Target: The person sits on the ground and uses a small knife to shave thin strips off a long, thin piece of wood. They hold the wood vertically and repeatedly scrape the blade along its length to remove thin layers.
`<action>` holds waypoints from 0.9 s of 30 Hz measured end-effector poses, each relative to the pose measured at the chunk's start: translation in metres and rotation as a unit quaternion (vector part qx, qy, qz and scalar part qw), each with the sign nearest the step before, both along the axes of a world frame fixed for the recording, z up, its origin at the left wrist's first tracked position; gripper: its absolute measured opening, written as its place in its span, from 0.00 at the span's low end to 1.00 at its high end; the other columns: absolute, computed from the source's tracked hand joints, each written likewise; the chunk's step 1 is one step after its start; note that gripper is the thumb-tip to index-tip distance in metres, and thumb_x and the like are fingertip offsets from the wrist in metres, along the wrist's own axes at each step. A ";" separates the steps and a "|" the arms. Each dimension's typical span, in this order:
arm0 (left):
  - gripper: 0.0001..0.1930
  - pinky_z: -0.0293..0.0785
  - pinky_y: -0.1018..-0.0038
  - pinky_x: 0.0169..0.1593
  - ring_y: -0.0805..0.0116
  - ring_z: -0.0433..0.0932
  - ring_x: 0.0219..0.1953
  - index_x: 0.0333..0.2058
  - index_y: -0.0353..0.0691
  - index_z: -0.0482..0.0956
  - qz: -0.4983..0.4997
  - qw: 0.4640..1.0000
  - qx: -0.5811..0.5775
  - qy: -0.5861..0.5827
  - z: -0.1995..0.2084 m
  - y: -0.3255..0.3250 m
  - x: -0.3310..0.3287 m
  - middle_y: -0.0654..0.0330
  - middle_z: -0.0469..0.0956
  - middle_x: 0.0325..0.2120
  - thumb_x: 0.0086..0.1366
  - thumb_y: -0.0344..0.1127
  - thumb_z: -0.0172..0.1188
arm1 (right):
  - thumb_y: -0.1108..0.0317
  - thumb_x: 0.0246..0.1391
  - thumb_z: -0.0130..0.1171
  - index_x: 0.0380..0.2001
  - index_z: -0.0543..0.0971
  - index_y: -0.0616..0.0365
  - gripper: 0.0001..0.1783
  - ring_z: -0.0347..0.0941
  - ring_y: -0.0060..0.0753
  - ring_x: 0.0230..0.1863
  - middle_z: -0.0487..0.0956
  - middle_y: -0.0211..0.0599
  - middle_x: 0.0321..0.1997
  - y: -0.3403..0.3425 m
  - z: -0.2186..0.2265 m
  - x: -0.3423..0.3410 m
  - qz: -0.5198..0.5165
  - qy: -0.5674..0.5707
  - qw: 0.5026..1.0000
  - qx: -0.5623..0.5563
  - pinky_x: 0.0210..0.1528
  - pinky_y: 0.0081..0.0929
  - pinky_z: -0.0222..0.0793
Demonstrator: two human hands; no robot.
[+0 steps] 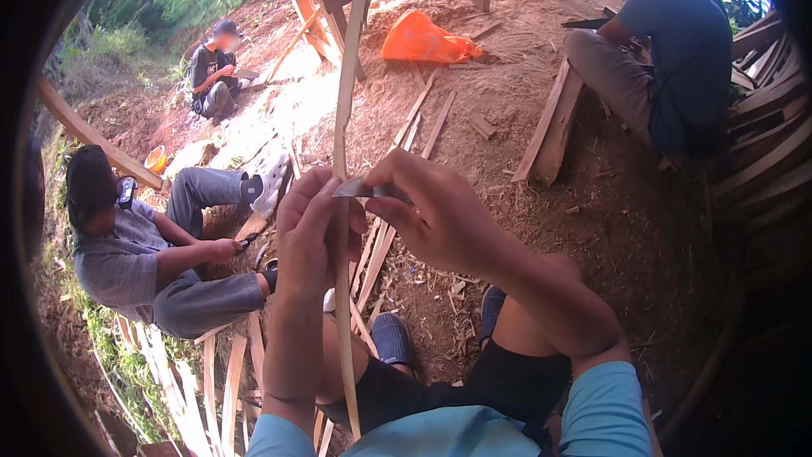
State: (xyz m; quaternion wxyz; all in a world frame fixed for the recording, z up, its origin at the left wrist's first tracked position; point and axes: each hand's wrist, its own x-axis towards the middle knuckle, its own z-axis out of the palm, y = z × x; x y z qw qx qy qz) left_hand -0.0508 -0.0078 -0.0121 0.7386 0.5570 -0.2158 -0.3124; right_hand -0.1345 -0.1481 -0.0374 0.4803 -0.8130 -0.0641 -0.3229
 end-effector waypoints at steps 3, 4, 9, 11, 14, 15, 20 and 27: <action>0.11 0.62 0.85 0.12 0.77 0.67 0.09 0.36 0.35 0.71 -0.009 1.000 0.007 -0.005 0.001 0.001 0.002 0.60 0.73 0.15 0.68 0.37 0.44 | 0.70 0.53 0.57 0.31 0.71 0.62 0.07 0.74 0.42 0.27 0.73 0.43 0.26 0.000 0.001 0.002 -0.016 -0.030 0.999 -0.018 0.27 0.33 0.66; 0.12 0.64 0.85 0.13 0.77 0.67 0.09 0.36 0.35 0.71 -0.022 1.000 0.008 -0.010 0.001 0.004 0.004 0.59 0.73 0.15 0.68 0.38 0.44 | 0.71 0.53 0.58 0.31 0.71 0.62 0.07 0.75 0.42 0.27 0.73 0.42 0.25 -0.001 0.002 0.003 -0.023 -0.039 0.999 -0.028 0.27 0.32 0.66; 0.13 0.63 0.84 0.14 0.77 0.67 0.09 0.34 0.35 0.71 -0.056 0.998 0.005 0.001 0.000 0.004 0.004 0.60 0.72 0.13 0.69 0.39 0.43 | 0.73 0.51 0.59 0.30 0.72 0.63 0.06 0.74 0.41 0.26 0.73 0.41 0.25 -0.005 0.001 0.002 -0.014 -0.038 0.999 -0.022 0.26 0.32 0.66; 0.13 0.63 0.84 0.13 0.78 0.66 0.09 0.33 0.35 0.71 -0.061 0.998 -0.007 0.010 -0.002 0.003 0.003 0.60 0.71 0.13 0.69 0.39 0.43 | 0.74 0.51 0.59 0.31 0.72 0.62 0.06 0.74 0.42 0.25 0.74 0.41 0.25 -0.005 0.002 0.002 -0.024 -0.042 0.998 -0.033 0.26 0.33 0.66; 0.13 0.63 0.84 0.14 0.78 0.66 0.10 0.33 0.35 0.71 -0.039 0.999 0.011 -0.023 -0.001 0.002 -0.002 0.61 0.71 0.13 0.69 0.39 0.43 | 0.75 0.50 0.59 0.31 0.72 0.62 0.06 0.74 0.42 0.25 0.74 0.41 0.25 -0.002 0.002 0.002 -0.054 -0.075 0.994 -0.056 0.25 0.33 0.66; 0.13 0.63 0.84 0.14 0.78 0.66 0.10 0.33 0.35 0.71 -0.036 0.999 0.012 -0.032 0.000 0.002 -0.003 0.61 0.71 0.13 0.69 0.39 0.43 | 0.76 0.50 0.59 0.31 0.72 0.62 0.06 0.74 0.43 0.25 0.74 0.42 0.25 0.000 0.002 0.003 -0.064 -0.086 0.992 -0.058 0.25 0.33 0.66; 0.13 0.63 0.84 0.15 0.79 0.66 0.11 0.31 0.35 0.70 -0.037 0.999 0.005 -0.038 -0.002 -0.002 -0.013 0.62 0.70 0.13 0.69 0.38 0.44 | 0.76 0.51 0.58 0.31 0.72 0.62 0.06 0.74 0.44 0.27 0.75 0.42 0.26 -0.001 -0.003 0.006 -0.108 -0.119 0.985 -0.057 0.26 0.33 0.68; 0.13 0.63 0.83 0.15 0.79 0.67 0.11 0.30 0.35 0.69 -0.041 0.996 0.048 -0.069 0.002 -0.001 -0.021 0.63 0.70 0.13 0.69 0.37 0.44 | 0.72 0.56 0.54 0.33 0.71 0.61 0.05 0.77 0.41 0.29 0.78 0.43 0.30 -0.003 -0.006 0.010 -0.134 -0.144 0.979 -0.046 0.28 0.30 0.71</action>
